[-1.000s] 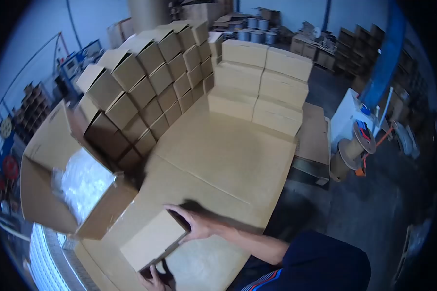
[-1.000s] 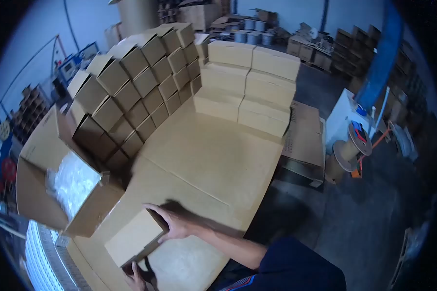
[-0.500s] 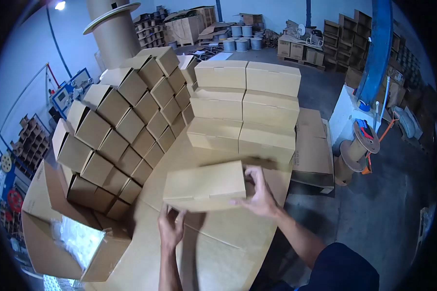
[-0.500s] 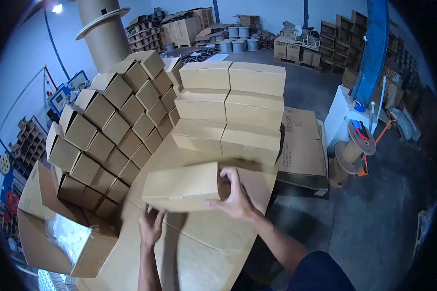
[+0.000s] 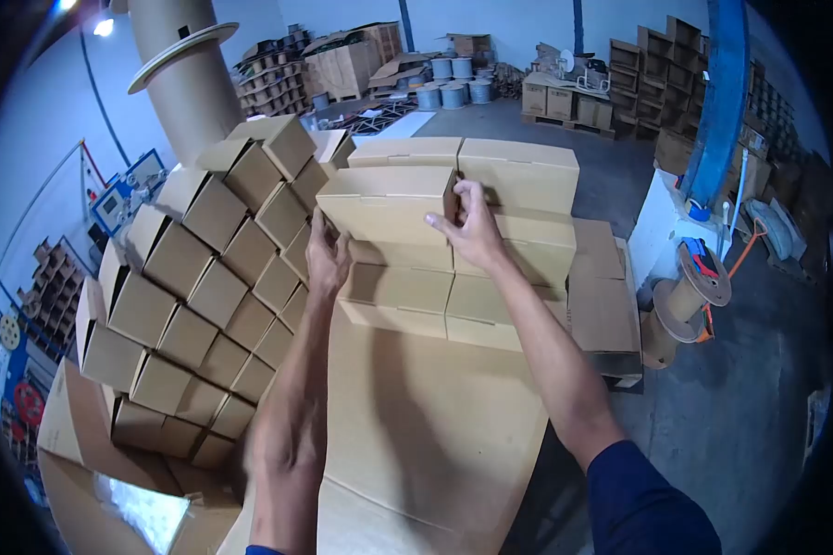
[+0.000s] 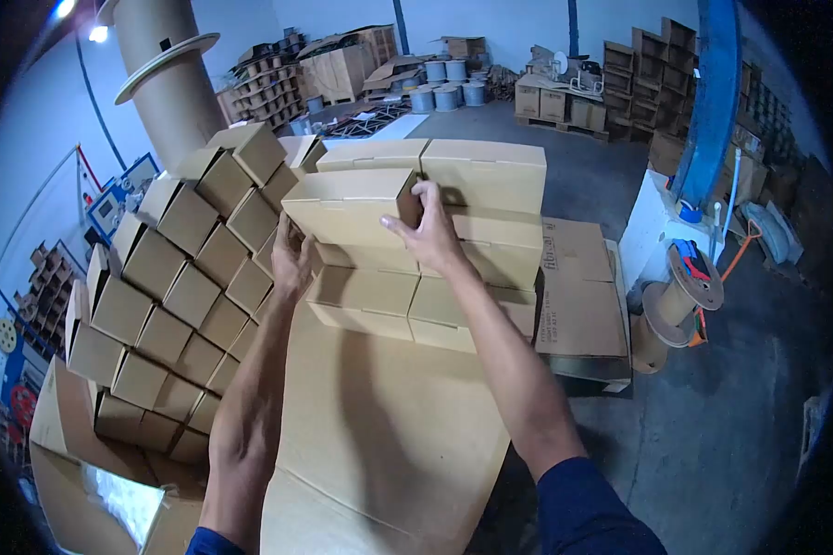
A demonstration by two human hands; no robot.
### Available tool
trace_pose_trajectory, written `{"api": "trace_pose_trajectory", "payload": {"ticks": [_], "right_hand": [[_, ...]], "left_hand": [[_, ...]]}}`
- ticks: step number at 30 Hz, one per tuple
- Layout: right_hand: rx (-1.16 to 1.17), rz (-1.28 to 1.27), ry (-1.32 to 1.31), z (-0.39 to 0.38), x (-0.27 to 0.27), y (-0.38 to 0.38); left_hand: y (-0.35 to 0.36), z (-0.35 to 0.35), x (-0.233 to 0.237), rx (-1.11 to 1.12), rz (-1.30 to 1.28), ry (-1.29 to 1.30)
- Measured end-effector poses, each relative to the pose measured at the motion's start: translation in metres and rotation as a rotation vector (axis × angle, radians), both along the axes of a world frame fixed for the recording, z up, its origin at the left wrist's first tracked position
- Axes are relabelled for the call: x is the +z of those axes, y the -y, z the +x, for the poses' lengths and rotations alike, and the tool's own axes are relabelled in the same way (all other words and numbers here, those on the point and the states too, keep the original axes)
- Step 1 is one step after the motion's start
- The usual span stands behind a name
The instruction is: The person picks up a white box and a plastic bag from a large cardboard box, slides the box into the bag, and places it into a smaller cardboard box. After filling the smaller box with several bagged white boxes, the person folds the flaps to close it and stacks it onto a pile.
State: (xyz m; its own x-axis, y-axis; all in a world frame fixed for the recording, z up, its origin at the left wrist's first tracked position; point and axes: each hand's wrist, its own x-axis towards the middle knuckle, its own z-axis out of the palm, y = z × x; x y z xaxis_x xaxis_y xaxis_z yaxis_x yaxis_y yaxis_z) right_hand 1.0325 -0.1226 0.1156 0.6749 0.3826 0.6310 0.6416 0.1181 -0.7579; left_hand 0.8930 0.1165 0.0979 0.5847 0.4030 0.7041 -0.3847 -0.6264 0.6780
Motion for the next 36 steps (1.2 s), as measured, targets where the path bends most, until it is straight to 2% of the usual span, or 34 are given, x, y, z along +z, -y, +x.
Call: {"api": "trace_pose_trajectory", "payload": {"ticks": [3,4,8,11,17,18,21,23,26,29,31,32,33,35,36], "right_hand": [[-0.038,-0.031,-0.019,-0.003,-0.009,0.012],[-0.091,-0.054,0.006,-0.011,-0.007,0.015],[-0.107,-0.071,-0.056,-0.013,-0.003,0.016],[-0.149,-0.107,-0.037,-0.008,-0.006,0.014],[-0.186,-0.080,-0.049,-0.013,-0.002,0.016],[-0.190,-0.076,-0.063,-0.016,0.002,0.017],[-0.185,-0.032,-0.050,-0.013,-0.002,0.014],[-0.205,-0.044,-0.037,-0.016,0.000,0.015],[-0.183,-0.048,-0.047,-0.004,-0.011,0.014],[-0.050,0.051,-0.133,0.005,-0.021,0.009],[-0.191,-0.097,-0.070,-0.007,-0.012,0.014],[-0.275,-0.038,-0.020,-0.013,-0.012,0.013],[-0.360,0.024,0.029,-0.022,-0.012,0.010],[-0.500,0.075,0.106,-0.051,-0.008,0.004],[-0.486,0.059,0.102,-0.077,0.004,-0.001]], "left_hand": [[0.002,0.004,0.007,0.050,-0.005,-0.106],[0.006,0.004,0.008,-0.027,-0.139,-0.154],[-0.009,0.015,-0.009,-0.014,0.018,-0.094],[-0.009,0.014,-0.003,0.029,-0.081,-0.290],[-0.006,0.018,0.000,0.136,-0.007,-0.284],[-0.023,0.032,-0.020,0.115,-0.022,-0.184],[-0.024,0.034,-0.017,0.157,0.032,-0.236],[-0.023,0.035,-0.014,0.143,-0.073,-0.281],[0.003,0.013,0.011,0.223,0.108,-0.454],[-0.003,-0.006,0.017,0.287,0.289,-0.588],[-0.010,-0.015,0.016,0.330,0.377,-0.688],[-0.003,-0.031,0.026,0.368,0.485,-0.648],[0.007,-0.051,0.045,0.404,0.594,-0.609],[0.023,-0.091,0.103,0.302,0.534,-0.718],[0.024,-0.108,0.113,0.372,0.610,-0.539]]}}
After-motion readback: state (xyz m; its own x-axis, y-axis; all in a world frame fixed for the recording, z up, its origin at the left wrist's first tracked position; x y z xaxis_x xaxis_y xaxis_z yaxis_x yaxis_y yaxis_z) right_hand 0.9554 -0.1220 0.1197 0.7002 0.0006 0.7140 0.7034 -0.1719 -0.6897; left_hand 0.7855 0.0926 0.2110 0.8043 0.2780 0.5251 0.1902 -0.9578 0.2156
